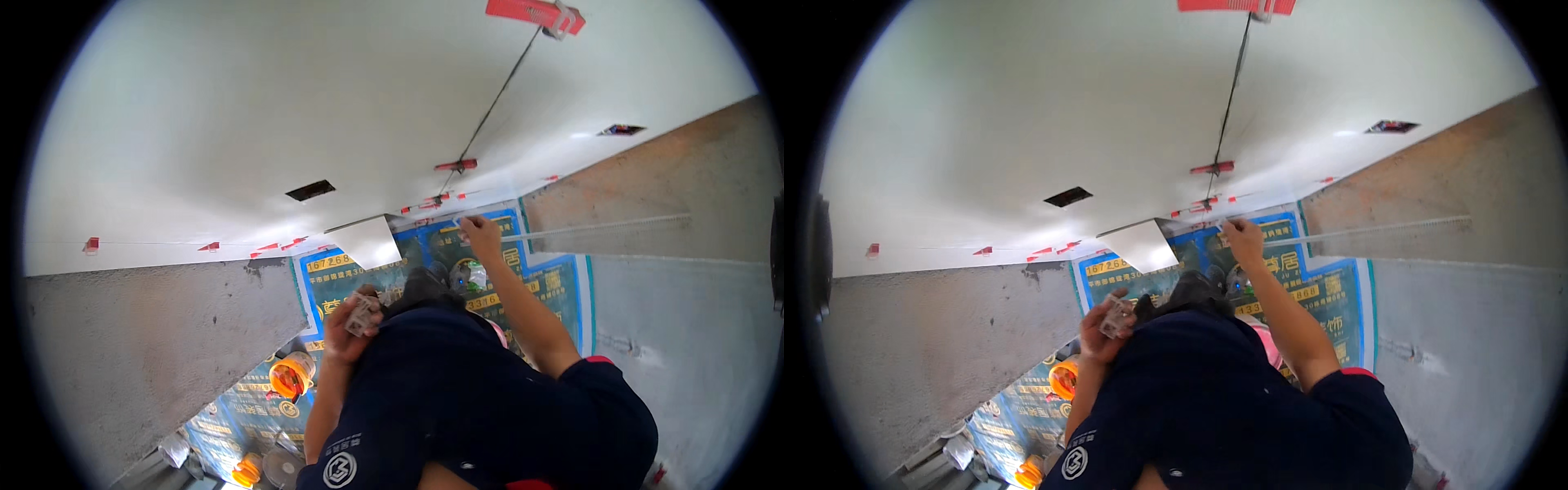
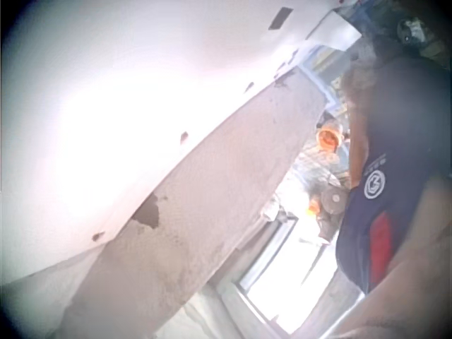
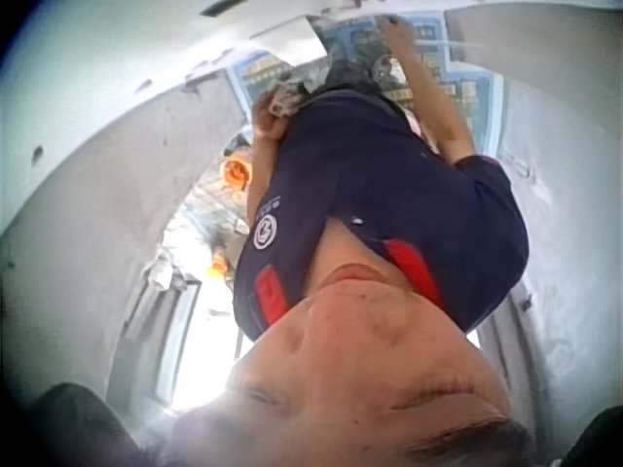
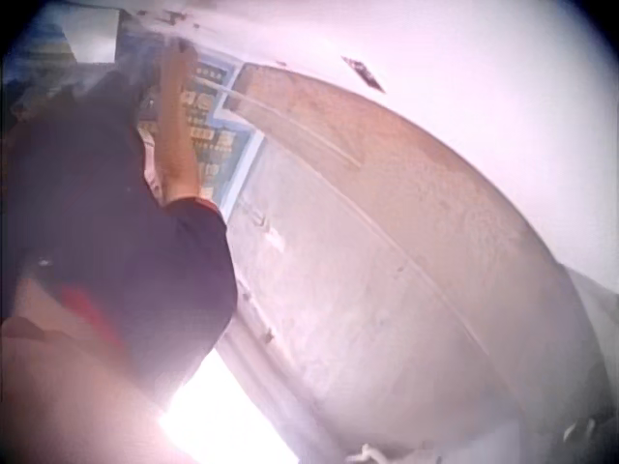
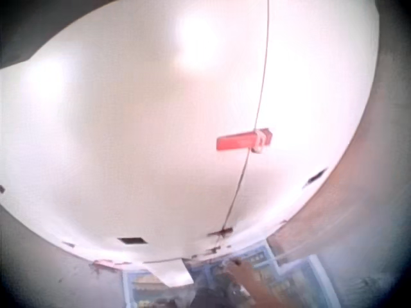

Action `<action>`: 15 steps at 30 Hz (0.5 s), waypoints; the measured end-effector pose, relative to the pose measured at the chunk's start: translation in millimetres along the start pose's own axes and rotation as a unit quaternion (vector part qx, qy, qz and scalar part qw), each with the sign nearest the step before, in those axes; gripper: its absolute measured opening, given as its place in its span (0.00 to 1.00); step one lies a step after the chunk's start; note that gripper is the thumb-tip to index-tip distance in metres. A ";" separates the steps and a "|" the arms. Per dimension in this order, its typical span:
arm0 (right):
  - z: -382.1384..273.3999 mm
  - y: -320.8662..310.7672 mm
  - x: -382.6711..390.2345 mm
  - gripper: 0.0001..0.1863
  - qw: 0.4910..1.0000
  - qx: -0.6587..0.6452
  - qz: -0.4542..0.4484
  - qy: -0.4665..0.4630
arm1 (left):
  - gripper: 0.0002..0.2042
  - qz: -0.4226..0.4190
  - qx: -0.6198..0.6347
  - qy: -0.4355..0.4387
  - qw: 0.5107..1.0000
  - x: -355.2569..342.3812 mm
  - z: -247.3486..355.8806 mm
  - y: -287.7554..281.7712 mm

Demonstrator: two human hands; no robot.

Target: The person installs tiles on a wall by using a nail gun to secure metal brackets at the top of the tiles, then wipes the wall and applies adhesive or grout along the seams.

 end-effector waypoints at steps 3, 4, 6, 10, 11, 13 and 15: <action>35.2 24.6 -14.7 0.11 0.995 -0.062 0.036 0.070 | 0.21 -0.016 0.006 0.016 1.000 26.9 21.8 -17.1; 46.8 29.8 -11.4 0.11 0.995 -0.061 0.036 0.068 | 0.20 -0.014 0.002 0.022 1.000 36.5 28.3 -23.9; 75.3 38.0 -8.8 0.09 0.980 -0.079 0.063 0.170 | 0.20 -0.011 -0.002 0.034 0.999 57.1 43.4 -42.0; 116.9 58.6 -3.6 0.07 0.959 -0.131 0.114 0.225 | 0.20 0.025 0.050 0.076 0.996 104.1 59.3 -90.1; 119.1 63.2 -7.5 0.06 0.954 -0.135 0.139 0.228 | 0.20 0.042 0.070 0.098 0.992 118.1 61.8 -103.6; 123.2 72.2 -22.8 0.06 0.950 -0.134 0.168 0.228 | 0.19 0.079 0.074 0.116 0.987 141.9 60.5 -133.7; 134.3 77.4 -41.8 0.06 0.920 -0.176 0.235 0.260 | 0.19 0.071 0.111 0.105 0.986 158.4 58.2 -157.7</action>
Point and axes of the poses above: each hand's wrist, its own x-axis away from the middle knuckle, its own y-axis out of the palm, z = x × y, the point moved 2 cm from there along -x, towards the middle knuckle, and after that the axes turned 3 degrees about z, right-handed, at the moved point
